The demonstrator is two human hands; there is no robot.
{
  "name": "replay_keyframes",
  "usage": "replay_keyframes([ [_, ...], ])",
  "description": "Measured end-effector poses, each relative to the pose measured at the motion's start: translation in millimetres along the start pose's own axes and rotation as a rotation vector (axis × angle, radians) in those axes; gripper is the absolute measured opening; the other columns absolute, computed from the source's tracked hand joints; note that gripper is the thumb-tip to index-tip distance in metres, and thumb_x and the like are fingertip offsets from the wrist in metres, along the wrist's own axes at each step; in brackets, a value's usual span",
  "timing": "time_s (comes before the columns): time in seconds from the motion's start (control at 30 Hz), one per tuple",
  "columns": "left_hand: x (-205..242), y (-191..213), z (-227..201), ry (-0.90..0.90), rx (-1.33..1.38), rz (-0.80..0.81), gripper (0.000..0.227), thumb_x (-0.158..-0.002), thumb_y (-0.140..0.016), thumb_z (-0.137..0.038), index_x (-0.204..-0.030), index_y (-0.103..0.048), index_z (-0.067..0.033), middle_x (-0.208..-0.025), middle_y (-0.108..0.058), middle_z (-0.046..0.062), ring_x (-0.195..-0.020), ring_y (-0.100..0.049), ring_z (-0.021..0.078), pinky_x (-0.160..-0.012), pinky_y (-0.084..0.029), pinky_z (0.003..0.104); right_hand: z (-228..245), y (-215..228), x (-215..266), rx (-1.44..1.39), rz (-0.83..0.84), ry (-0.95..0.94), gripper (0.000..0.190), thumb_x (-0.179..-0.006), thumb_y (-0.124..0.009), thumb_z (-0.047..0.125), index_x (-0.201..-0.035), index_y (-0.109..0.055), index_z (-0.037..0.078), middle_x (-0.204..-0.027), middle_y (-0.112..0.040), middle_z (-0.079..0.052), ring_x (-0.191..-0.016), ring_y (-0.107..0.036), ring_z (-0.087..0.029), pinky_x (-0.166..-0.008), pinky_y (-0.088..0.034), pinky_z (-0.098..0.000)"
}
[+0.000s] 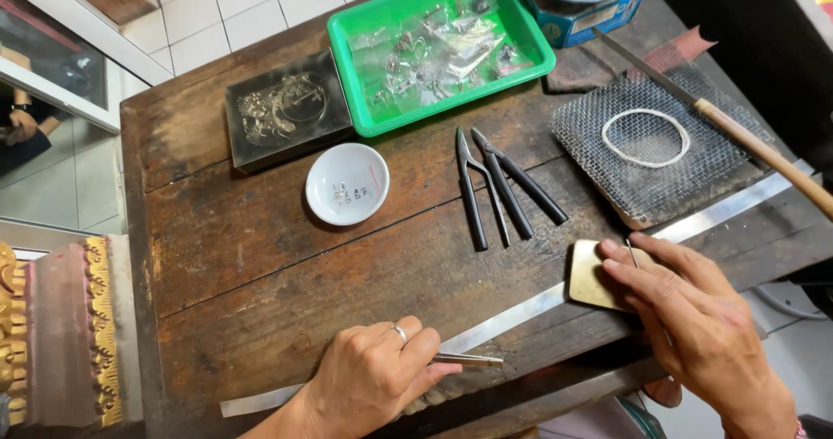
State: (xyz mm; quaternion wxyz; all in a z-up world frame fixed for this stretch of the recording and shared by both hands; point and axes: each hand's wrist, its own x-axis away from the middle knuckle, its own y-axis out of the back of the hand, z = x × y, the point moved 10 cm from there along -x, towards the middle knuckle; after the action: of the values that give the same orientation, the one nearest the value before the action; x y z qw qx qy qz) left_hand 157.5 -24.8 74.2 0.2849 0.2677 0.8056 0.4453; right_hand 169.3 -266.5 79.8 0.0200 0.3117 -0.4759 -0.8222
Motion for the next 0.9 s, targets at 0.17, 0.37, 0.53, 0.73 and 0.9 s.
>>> replay_keyframes([
  [0.17,7,-6,3,0.024,-0.020,0.004,0.034,-0.085,-0.083,-0.029,-0.084,-0.059,-0.0060,-0.074,-0.058,0.009,-0.055,-0.064,0.0238,-0.045,-0.050,0.037,-1,-2,4,-0.056,0.016,-0.004,0.051,-0.080,-0.073,0.017,-0.128,-0.063,0.005,-0.135,-0.068,-0.007,-0.124,-0.062,-0.034,-0.102,-0.051,-0.0411],
  [0.37,10,-8,4,0.035,-0.024,0.004,0.032,-0.086,-0.084,-0.029,-0.086,-0.061,-0.0057,-0.075,-0.059,0.009,-0.056,-0.065,0.0225,-0.045,-0.050,0.037,8,0,5,-0.050,-0.067,-0.135,0.058,-0.074,-0.080,0.020,-0.128,-0.064,0.003,-0.130,-0.071,-0.009,-0.115,-0.065,-0.031,-0.098,-0.052,-0.0381],
  [0.53,14,-10,10,0.081,-0.025,0.022,0.032,-0.083,-0.085,-0.029,-0.084,-0.062,-0.0067,-0.072,-0.058,0.008,-0.054,-0.065,0.0213,-0.044,-0.050,0.036,6,6,9,0.222,-0.206,-0.349,0.050,-0.078,-0.088,0.024,-0.120,-0.072,0.001,-0.118,-0.076,-0.009,-0.092,-0.064,-0.023,-0.083,-0.052,-0.0299],
  [0.73,29,-20,19,0.074,-0.085,0.046,0.036,-0.082,-0.083,-0.036,-0.078,-0.061,-0.0081,-0.068,-0.057,0.008,-0.053,-0.067,0.0206,-0.044,-0.054,0.036,15,7,0,0.285,-0.219,-0.403,0.058,-0.071,-0.093,0.032,-0.116,-0.073,-0.001,-0.115,-0.078,-0.009,-0.071,-0.054,-0.019,-0.070,-0.046,-0.0302],
  [0.9,25,-22,44,0.131,0.018,0.082,0.056,-0.091,-0.068,-0.063,-0.091,-0.063,-0.0076,-0.073,-0.061,0.005,-0.060,-0.070,0.0159,-0.051,-0.056,0.034,20,13,-3,0.234,-0.247,-0.323,0.069,-0.068,-0.092,0.037,-0.121,-0.069,0.000,-0.117,-0.075,-0.008,-0.089,-0.061,-0.024,-0.083,-0.044,-0.0328],
])
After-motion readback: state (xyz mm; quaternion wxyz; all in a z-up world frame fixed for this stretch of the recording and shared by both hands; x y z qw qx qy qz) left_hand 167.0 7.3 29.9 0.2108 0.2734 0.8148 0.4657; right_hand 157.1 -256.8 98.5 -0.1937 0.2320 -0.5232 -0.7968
